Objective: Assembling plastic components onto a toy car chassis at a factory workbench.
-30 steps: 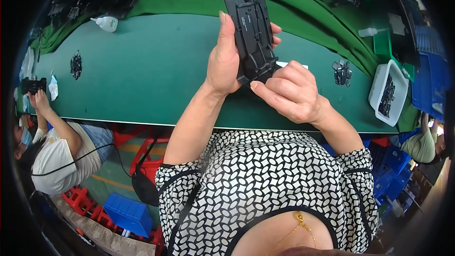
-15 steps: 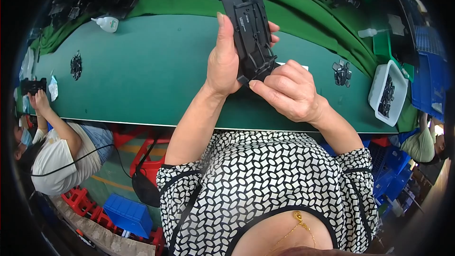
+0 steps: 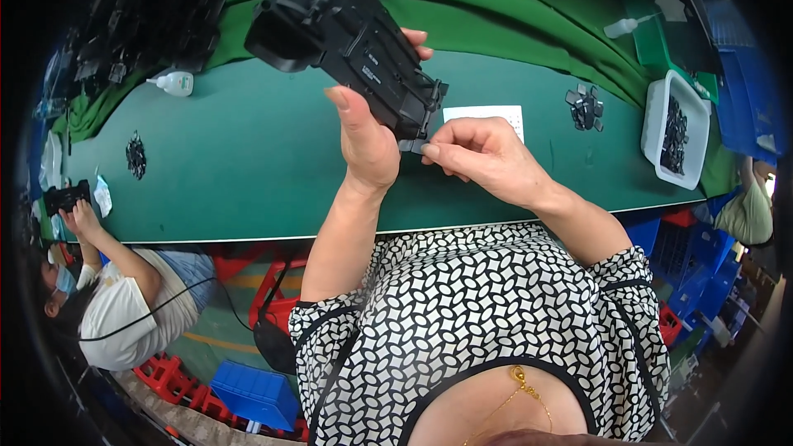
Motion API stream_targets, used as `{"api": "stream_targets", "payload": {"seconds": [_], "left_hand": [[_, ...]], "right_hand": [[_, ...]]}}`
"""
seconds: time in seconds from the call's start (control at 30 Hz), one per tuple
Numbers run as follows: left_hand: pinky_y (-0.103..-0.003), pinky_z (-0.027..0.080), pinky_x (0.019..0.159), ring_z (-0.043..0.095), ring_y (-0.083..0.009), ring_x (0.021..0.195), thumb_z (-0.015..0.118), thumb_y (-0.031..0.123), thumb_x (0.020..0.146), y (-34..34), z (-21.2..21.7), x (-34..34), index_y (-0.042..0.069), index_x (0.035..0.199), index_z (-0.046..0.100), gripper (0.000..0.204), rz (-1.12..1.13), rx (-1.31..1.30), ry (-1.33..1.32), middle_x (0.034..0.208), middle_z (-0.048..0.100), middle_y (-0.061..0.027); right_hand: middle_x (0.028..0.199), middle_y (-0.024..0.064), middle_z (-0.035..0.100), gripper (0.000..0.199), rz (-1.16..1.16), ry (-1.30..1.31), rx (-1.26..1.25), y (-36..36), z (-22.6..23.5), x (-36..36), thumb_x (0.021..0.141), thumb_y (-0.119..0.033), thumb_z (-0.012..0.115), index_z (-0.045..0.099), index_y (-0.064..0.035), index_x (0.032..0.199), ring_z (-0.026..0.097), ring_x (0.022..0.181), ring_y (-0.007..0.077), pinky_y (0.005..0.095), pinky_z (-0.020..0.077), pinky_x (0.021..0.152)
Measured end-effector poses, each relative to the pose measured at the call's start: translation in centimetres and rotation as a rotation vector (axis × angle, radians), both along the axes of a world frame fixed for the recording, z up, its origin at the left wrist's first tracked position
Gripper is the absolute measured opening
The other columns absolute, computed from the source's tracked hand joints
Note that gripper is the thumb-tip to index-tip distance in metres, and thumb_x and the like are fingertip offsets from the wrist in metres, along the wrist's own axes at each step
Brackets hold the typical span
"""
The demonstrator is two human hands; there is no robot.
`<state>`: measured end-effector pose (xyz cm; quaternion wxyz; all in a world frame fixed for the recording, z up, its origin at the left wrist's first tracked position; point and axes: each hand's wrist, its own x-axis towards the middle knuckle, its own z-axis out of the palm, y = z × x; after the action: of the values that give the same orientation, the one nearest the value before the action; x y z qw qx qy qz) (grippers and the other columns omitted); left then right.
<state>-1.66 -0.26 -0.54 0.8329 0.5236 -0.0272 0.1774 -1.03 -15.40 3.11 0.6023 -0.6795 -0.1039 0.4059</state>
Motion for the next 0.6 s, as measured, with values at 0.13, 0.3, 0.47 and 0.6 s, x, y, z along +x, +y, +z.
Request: {"api": "stream_targets", "payload": {"seconds": [0.13,0.3,0.47,0.6], "left_hand": [[-0.038,0.044,0.091,0.056,-0.0255,0.1,0.024,0.075,0.085,0.04,-0.05,-0.01,-0.002,0.125,0.042,0.089,0.027,0.042,-0.027,0.113,0.055,-0.018],[-0.038,0.044,0.091,0.056,-0.0258,0.1,0.024,0.076,0.085,-0.35,-0.14,0.03,0.0,0.127,0.04,0.088,0.022,-0.003,-0.032,0.113,0.055,-0.0185],[-0.037,0.045,0.088,0.056,-0.0253,0.098,0.023,0.075,0.085,-0.35,0.14,-0.1,0.0,0.126,0.04,0.087,0.049,-0.007,-0.032,0.112,0.055,-0.0186],[-0.036,0.045,0.086,0.057,-0.0248,0.096,0.023,0.075,0.086,-0.57,0.2,-0.13,0.0,0.125,0.041,0.086,0.102,-0.002,-0.022,0.111,0.056,-0.0179]], "right_hand": [[0.066,-0.0034,0.055,0.021,-0.034,0.07,0.018,0.33,-0.46,-0.16,0.088,-0.02,0.061,0.065,-0.0014,0.08,0.045,0.059,0.0021,0.018,0.0345,0.052],[0.064,-0.0042,0.054,0.017,-0.065,0.071,0.037,0.45,-0.74,-0.14,0.086,-0.018,0.061,0.065,-0.0027,0.079,0.044,0.057,0.0019,0.0179,0.0334,0.051],[0.066,-0.0041,0.054,0.014,-0.072,0.082,0.048,0.86,-0.66,-0.22,0.085,-0.015,0.061,0.065,-0.0024,0.079,0.043,0.059,0.0018,0.0186,0.0332,0.052],[0.066,-0.0041,0.054,0.014,-0.072,0.079,0.037,0.84,-0.58,-0.24,0.085,-0.015,0.061,0.064,-0.0022,0.078,0.043,0.059,0.0022,0.0192,0.0334,0.053]]}}
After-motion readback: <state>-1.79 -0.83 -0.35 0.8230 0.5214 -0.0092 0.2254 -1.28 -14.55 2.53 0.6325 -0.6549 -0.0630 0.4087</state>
